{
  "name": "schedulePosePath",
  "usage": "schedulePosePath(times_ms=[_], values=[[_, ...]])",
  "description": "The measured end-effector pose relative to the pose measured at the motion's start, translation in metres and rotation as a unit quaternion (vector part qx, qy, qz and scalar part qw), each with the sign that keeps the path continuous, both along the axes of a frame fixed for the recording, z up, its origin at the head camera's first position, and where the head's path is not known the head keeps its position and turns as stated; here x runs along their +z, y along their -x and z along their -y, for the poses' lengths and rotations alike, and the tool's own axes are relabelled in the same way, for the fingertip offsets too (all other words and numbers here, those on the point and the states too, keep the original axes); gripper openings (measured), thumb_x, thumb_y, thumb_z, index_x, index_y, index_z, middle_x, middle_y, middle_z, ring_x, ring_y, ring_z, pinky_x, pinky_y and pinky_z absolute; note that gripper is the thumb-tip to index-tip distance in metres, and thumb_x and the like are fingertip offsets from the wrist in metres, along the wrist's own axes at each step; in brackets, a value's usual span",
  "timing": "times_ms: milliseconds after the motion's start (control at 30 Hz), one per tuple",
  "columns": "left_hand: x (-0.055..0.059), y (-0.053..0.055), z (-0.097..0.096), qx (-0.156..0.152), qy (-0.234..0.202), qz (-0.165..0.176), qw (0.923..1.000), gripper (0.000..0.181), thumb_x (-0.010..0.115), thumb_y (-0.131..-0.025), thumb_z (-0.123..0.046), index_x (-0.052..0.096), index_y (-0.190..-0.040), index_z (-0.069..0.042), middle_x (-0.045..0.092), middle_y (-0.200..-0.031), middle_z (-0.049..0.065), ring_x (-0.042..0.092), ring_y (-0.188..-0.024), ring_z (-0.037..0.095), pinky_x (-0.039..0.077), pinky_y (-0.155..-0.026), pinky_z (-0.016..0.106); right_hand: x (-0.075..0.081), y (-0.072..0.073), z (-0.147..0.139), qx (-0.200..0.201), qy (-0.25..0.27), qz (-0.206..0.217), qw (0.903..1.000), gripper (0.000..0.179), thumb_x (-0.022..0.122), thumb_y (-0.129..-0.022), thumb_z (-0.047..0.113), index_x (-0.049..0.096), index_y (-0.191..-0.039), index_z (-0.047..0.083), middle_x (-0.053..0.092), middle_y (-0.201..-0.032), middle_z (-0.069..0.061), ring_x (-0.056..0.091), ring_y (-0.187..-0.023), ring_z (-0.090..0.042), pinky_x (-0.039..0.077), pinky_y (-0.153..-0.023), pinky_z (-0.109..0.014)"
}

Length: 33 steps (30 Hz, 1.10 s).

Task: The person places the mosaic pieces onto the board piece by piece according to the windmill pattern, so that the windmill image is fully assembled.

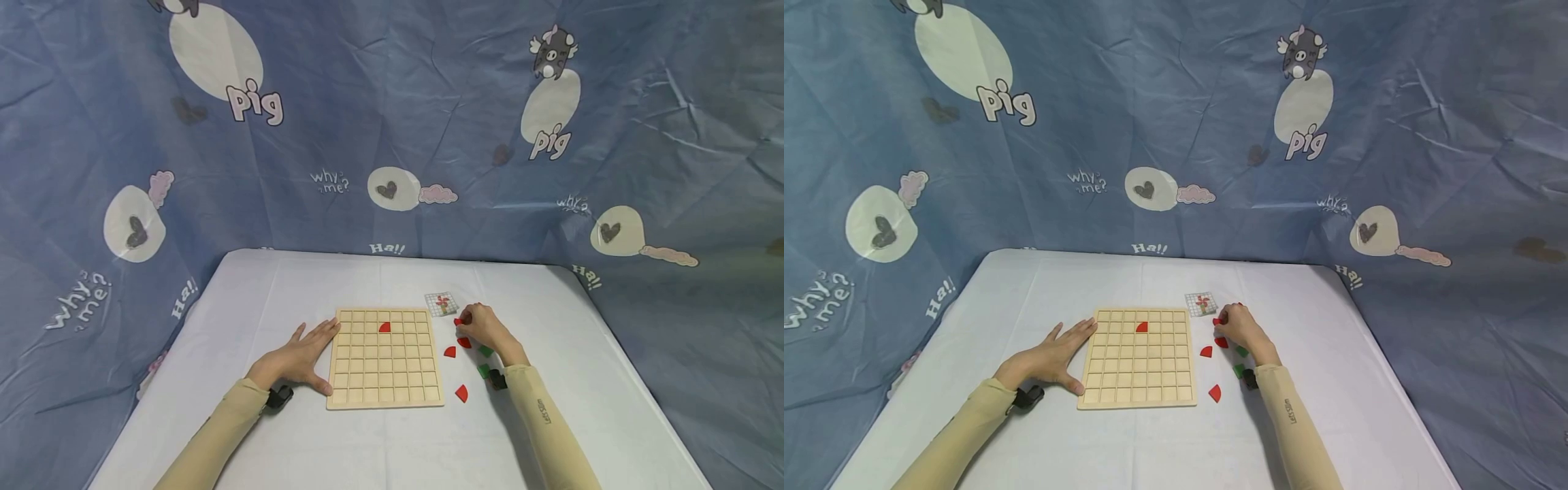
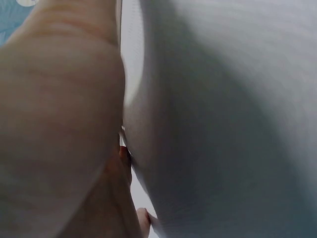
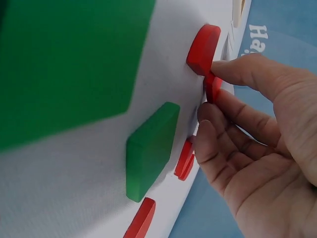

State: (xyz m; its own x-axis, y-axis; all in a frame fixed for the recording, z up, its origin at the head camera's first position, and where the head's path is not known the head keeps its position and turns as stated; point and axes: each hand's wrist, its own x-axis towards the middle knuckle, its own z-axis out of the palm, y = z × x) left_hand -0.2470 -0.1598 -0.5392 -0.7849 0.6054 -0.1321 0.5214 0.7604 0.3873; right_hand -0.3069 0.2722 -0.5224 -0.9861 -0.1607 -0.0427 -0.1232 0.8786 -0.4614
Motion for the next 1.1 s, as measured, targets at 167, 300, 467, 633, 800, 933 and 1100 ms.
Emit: schedulePosePath(times_ms=[167,300,467,633,800,933,1100], values=[[0.0,-0.001,0.0,0.002,0.002,0.005,1.0,0.14,0.075,-0.053,-0.073,0.008,-0.155,-0.003,0.005,-0.163,0.016,0.008,-0.15,0.035,-0.001,-0.117,0.064,0.001,-0.003,0.003,0.015,0.007,-0.015,0.9997,0.018,0.073,-0.081,0.016,0.067,-0.092,0.004,0.066,-0.084,-0.004,0.059,-0.073,-0.013,0.051,-0.064,-0.028],[0.0,-0.001,0.0,-0.001,-0.001,0.004,1.0,0.14,0.076,-0.054,-0.072,0.009,-0.155,-0.002,0.005,-0.163,0.017,0.008,-0.15,0.036,-0.001,-0.117,0.065,0.004,-0.006,0.008,0.029,0.015,-0.032,0.9989,0.018,0.074,-0.082,0.018,0.066,-0.092,0.004,0.064,-0.082,-0.004,0.056,-0.07,-0.012,0.049,-0.062,-0.026],[-0.001,0.0,0.0,-0.002,0.0,-0.003,1.0,0.139,0.075,-0.054,-0.072,0.01,-0.154,-0.001,0.007,-0.162,0.017,0.009,-0.15,0.036,0.001,-0.116,0.065,0.012,-0.01,0.021,0.044,0.018,-0.047,0.9978,0.018,0.073,-0.085,0.02,0.066,-0.094,0.005,0.063,-0.087,-0.005,0.055,-0.07,-0.013,0.048,-0.062,-0.027],[-0.001,0.0,-0.001,-0.001,-0.001,-0.002,1.0,0.139,0.076,-0.054,-0.072,0.011,-0.154,-0.001,0.008,-0.162,0.018,0.01,-0.149,0.036,0.002,-0.117,0.065,0.019,-0.014,0.04,0.069,0.025,-0.06,0.9955,0.016,0.073,-0.084,0.017,0.066,-0.095,0.007,0.064,-0.091,-0.005,0.056,-0.073,-0.012,0.05,-0.065,-0.028],[0.001,0.0,-0.002,0.001,0.001,-0.003,1.0,0.139,0.076,-0.053,-0.072,0.011,-0.154,-0.001,0.008,-0.162,0.018,0.01,-0.149,0.037,0.002,-0.117,0.065,0.022,-0.019,0.062,0.088,0.03,-0.062,0.9937,0.02,0.075,-0.085,0.02,0.066,-0.097,0.007,0.065,-0.092,-0.002,0.057,-0.077,-0.012,0.051,-0.067,-0.028],[0.002,-0.001,-0.002,0.0,0.002,-0.003,1.0,0.139,0.077,-0.053,-0.071,0.012,-0.154,0.0,0.008,-0.162,0.018,0.01,-0.149,0.037,0.003,-0.117,0.065,0.02,-0.021,0.08,0.112,0.019,-0.076,0.9906,0.02,0.074,-0.086,0.02,0.067,-0.098,0.007,0.066,-0.091,-0.004,0.058,-0.075,-0.012,0.05,-0.065,-0.026],[0.003,-0.002,-0.002,0.001,0.001,-0.001,1.0,0.139,0.076,-0.053,-0.071,0.011,-0.154,-0.001,0.008,-0.162,0.018,0.01,-0.149,0.037,0.002,-0.117,0.065,0.018,-0.024,0.098,0.139,0.016,-0.084,0.9865,0.019,0.073,-0.086,0.02,0.067,-0.097,0.006,0.067,-0.091,-0.004,0.057,-0.072,-0.009,0.049,-0.061,-0.022]])
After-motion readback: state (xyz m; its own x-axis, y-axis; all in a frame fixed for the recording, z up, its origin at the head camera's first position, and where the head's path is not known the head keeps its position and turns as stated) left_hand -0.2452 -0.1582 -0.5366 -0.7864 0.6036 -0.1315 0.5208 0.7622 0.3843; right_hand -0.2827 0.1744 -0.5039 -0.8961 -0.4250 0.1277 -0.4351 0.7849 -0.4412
